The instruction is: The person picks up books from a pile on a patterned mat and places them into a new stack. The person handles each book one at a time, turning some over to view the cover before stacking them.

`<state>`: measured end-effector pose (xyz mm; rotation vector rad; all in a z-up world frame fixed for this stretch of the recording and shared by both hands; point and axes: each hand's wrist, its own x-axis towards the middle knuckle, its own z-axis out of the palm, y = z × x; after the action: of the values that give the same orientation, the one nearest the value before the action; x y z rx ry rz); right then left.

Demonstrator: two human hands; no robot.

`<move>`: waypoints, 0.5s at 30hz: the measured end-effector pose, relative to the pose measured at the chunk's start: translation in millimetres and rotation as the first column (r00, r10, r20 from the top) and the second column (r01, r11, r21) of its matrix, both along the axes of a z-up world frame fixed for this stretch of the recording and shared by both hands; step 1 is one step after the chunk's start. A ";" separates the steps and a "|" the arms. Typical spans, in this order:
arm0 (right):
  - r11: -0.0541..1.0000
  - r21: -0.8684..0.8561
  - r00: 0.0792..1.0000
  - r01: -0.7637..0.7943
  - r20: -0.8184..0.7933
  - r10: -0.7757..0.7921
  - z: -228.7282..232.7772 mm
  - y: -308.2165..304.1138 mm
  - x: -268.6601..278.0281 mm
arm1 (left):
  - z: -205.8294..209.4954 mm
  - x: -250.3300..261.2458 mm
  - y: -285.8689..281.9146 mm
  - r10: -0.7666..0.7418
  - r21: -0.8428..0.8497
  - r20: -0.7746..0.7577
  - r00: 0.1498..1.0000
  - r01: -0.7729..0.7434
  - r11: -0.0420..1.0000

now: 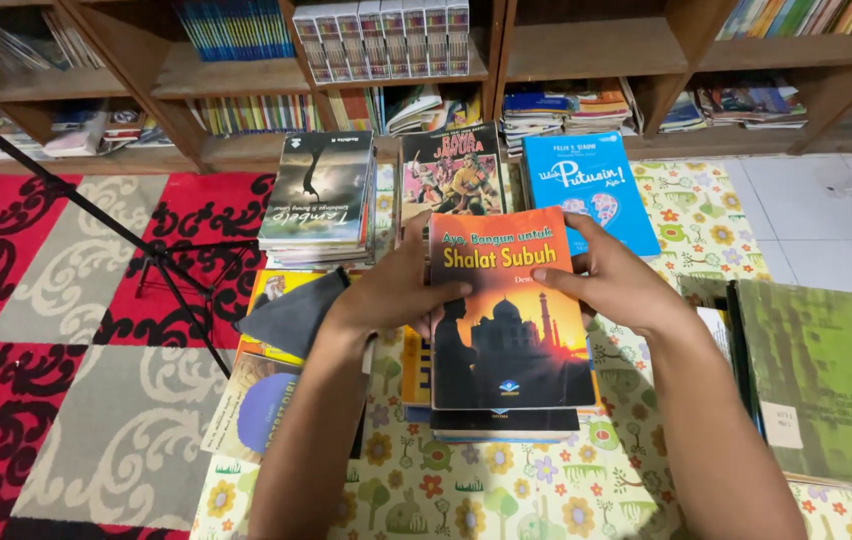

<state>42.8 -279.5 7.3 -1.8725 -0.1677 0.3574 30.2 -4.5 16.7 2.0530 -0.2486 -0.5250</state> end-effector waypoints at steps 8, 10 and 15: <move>0.996 -0.076 0.996 -0.048 -0.080 0.042 13.8 8.5 -7.1 | -5.8 3.4 1.9 -0.099 0.109 0.016 0.995 0.096 0.989; 0.993 -0.097 0.994 -0.064 -0.095 0.055 15.3 9.8 -8.1 | -2.1 0.8 -0.1 -0.147 0.204 0.035 0.988 0.137 0.969; 0.980 -0.180 0.992 -0.087 -0.108 0.069 25.6 12.8 -13.7 | -9.1 3.8 2.4 -0.120 0.182 0.007 0.993 0.117 0.976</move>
<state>29.1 -266.8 32.8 -2.0286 -0.1439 0.5360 34.0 -2.1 7.6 2.2306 -0.3465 -0.6225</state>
